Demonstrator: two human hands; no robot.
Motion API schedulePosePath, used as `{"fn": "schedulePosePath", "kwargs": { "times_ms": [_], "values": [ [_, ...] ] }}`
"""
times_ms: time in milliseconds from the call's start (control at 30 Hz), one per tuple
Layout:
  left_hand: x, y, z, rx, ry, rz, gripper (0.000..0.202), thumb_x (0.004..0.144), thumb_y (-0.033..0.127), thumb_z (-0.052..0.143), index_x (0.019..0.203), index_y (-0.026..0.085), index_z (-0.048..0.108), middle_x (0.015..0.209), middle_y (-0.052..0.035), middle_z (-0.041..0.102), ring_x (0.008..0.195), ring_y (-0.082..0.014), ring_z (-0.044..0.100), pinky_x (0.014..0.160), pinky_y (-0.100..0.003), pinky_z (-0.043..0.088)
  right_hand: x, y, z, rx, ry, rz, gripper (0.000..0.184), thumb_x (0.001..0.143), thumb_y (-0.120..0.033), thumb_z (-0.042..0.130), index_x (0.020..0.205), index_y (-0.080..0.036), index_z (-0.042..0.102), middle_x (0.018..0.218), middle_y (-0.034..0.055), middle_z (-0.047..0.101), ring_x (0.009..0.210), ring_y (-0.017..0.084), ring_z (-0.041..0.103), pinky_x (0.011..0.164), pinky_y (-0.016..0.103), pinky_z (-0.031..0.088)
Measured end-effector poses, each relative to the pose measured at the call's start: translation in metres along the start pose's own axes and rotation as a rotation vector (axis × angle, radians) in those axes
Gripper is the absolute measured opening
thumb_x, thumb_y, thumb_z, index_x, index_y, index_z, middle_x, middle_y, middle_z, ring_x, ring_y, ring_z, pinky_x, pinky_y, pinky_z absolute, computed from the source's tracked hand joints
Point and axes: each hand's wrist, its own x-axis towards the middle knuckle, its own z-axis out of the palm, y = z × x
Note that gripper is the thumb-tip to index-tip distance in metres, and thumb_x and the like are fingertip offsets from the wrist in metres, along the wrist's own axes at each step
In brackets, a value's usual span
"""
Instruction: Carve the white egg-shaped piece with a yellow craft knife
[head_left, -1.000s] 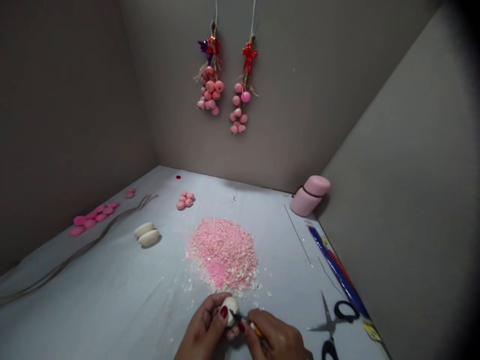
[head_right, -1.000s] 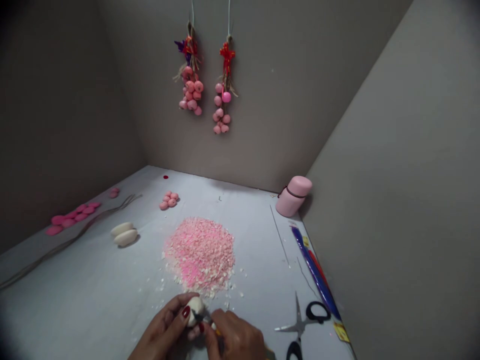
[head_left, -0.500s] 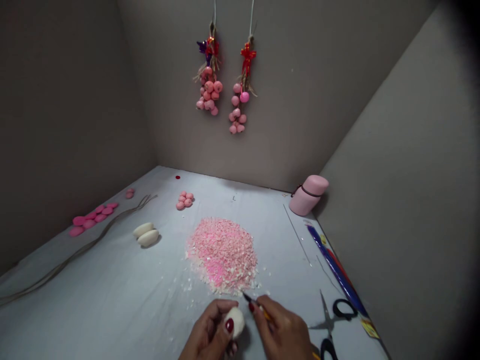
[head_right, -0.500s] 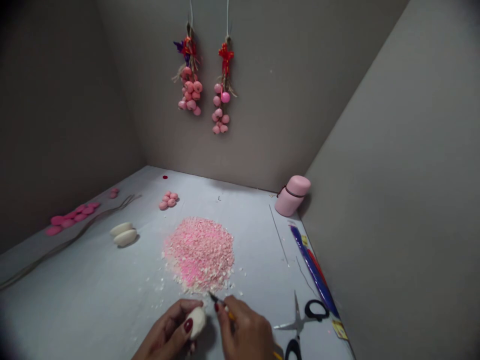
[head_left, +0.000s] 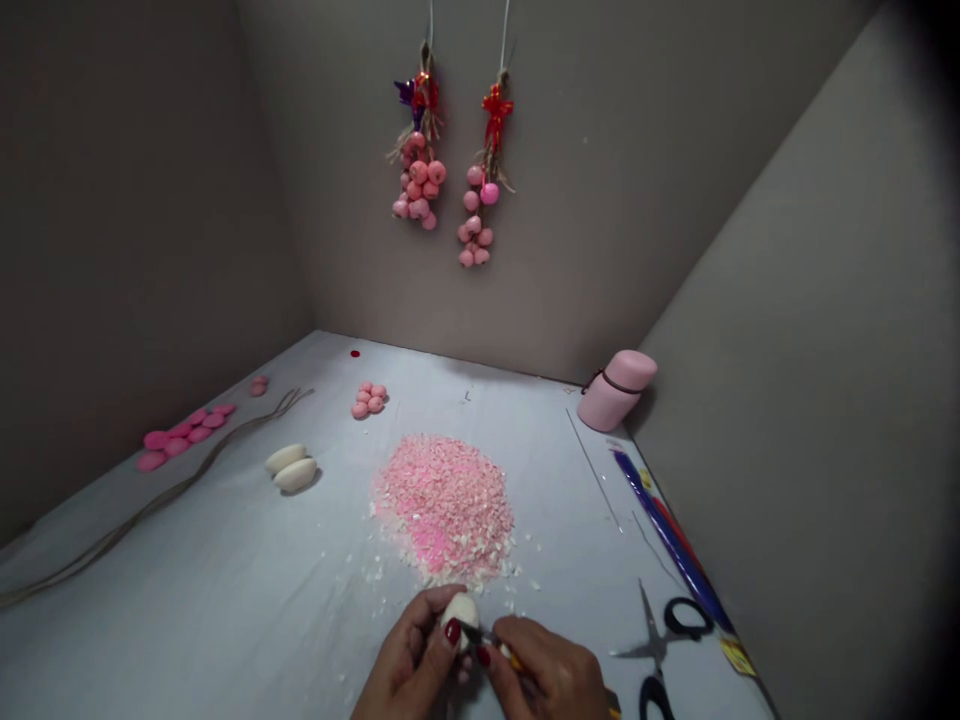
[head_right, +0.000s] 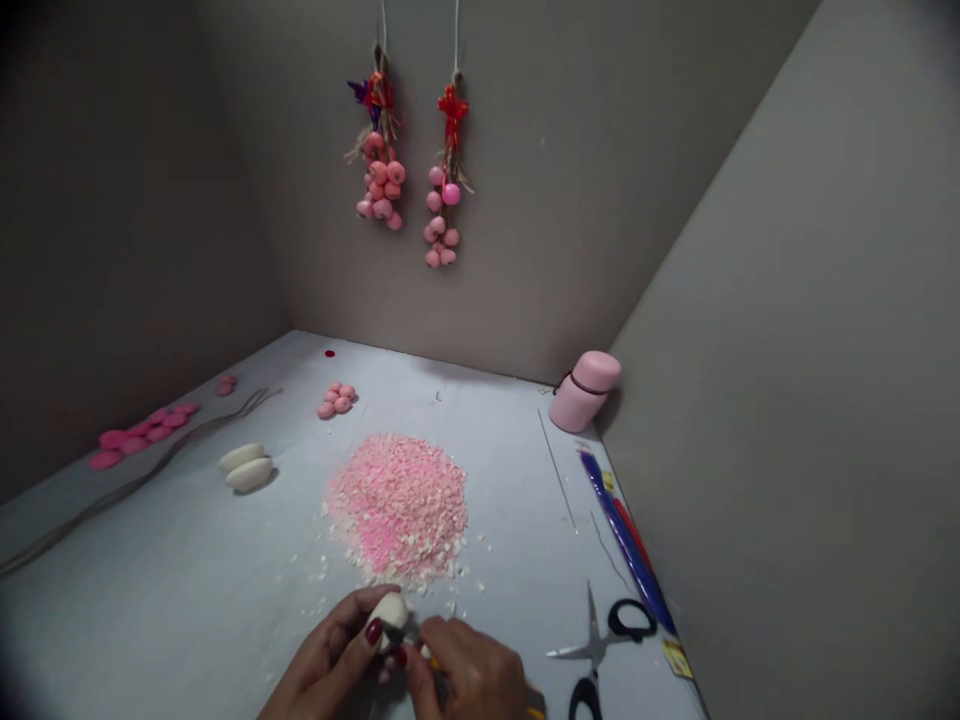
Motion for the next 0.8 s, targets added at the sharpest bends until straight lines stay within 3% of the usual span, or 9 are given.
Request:
{"fn": "schedulePosePath", "kwargs": {
  "times_ms": [233, 467, 667, 800],
  "values": [
    [-0.001, -0.001, -0.003, 0.093, -0.007, 0.01, 0.032, 0.072, 0.048, 0.076, 0.091, 0.022, 0.073, 0.076, -0.0025, 0.065, 0.074, -0.0173, 0.055, 0.071, -0.033, 0.044, -0.001, 0.001, 0.005, 0.016, 0.028, 0.076, 0.053, 0.103, -0.047, 0.028, 0.069, -0.022, 0.06, 0.055, -0.0021, 0.062, 0.045, 0.01, 0.06, 0.046, 0.018, 0.039],
    [-0.001, 0.003, 0.001, 0.096, -0.004, 0.024, 0.029, 0.072, 0.046, 0.077, 0.09, 0.023, 0.074, 0.075, -0.0018, 0.067, 0.07, -0.0149, 0.055, 0.068, -0.029, 0.044, -0.002, -0.001, 0.008, 0.016, 0.022, 0.131, 0.056, 0.102, -0.051, 0.027, 0.066, -0.023, 0.058, 0.051, -0.0034, 0.059, 0.041, 0.01, 0.057, 0.044, 0.019, 0.036],
    [-0.003, 0.004, 0.0, 0.1, 0.04, 0.048, 0.029, 0.068, 0.045, 0.08, 0.087, 0.023, 0.076, 0.074, -0.0024, 0.068, 0.067, -0.015, 0.058, 0.063, -0.028, 0.047, 0.0, 0.011, 0.002, -0.08, 0.03, 0.224, 0.054, 0.102, -0.051, 0.028, 0.069, -0.024, 0.059, 0.049, -0.0033, 0.059, 0.039, 0.013, 0.058, 0.043, 0.022, 0.034],
    [0.001, 0.004, -0.002, 0.013, 0.082, -0.056, 0.033, 0.061, 0.046, 0.084, 0.087, 0.025, 0.079, 0.075, -0.0018, 0.073, 0.066, -0.0149, 0.064, 0.065, -0.028, 0.049, -0.001, 0.011, 0.005, 0.003, 0.029, 0.213, 0.049, 0.102, -0.048, 0.031, 0.068, -0.023, 0.057, 0.052, -0.0027, 0.06, 0.04, 0.011, 0.057, 0.042, 0.02, 0.034]
  ]
}}
